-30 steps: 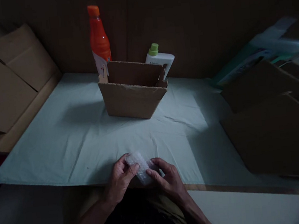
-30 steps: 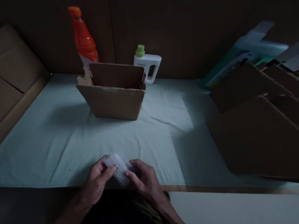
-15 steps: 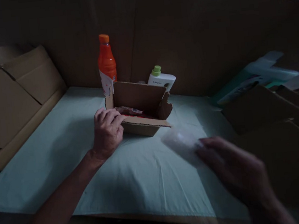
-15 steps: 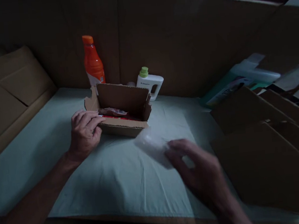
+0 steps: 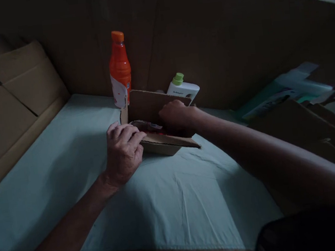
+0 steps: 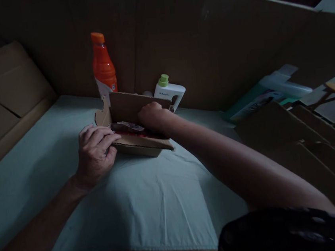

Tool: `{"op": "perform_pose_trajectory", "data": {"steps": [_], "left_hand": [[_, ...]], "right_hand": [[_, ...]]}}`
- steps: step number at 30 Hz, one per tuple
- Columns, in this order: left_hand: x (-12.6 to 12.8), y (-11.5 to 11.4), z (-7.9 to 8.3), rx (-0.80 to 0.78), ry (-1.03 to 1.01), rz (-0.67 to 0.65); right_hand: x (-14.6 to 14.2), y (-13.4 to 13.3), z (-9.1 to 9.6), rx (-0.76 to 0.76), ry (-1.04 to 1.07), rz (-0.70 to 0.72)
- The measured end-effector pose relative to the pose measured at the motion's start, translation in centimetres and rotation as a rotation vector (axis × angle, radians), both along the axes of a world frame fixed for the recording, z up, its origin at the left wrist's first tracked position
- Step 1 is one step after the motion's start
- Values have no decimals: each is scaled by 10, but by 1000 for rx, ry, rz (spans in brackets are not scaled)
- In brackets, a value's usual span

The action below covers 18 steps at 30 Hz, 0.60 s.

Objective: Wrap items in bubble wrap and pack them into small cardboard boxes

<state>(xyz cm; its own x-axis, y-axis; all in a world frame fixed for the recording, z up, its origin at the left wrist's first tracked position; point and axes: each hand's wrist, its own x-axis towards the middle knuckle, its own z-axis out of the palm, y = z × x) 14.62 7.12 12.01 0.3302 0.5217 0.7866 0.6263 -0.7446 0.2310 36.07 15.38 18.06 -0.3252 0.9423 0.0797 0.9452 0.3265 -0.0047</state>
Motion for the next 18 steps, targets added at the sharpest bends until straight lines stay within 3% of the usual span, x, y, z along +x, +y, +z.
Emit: {"op": "perform_pose_trajectory", "data": {"steps": [4, 10, 12, 15, 16, 18], "left_hand": [[-1, 1, -1, 34, 21, -9], [4, -3, -3, 13, -58, 9], [2, -8, -4, 25, -111, 24], [-10, -14, -12, -13, -200, 57], [-15, -15, -17, -48, -231, 66], [-24, -12, -28, -177, -301, 71]], "right_hand": [[9, -3, -10, -171, -198, 48], [18, -39, 20, -202, -172, -19], [24, -66, 37, -87, -103, -1], [48, -120, 53, 281, 77, -63], [59, -138, 50, 373, 149, -139], [79, -165, 30, 415, 313, -295]]}}
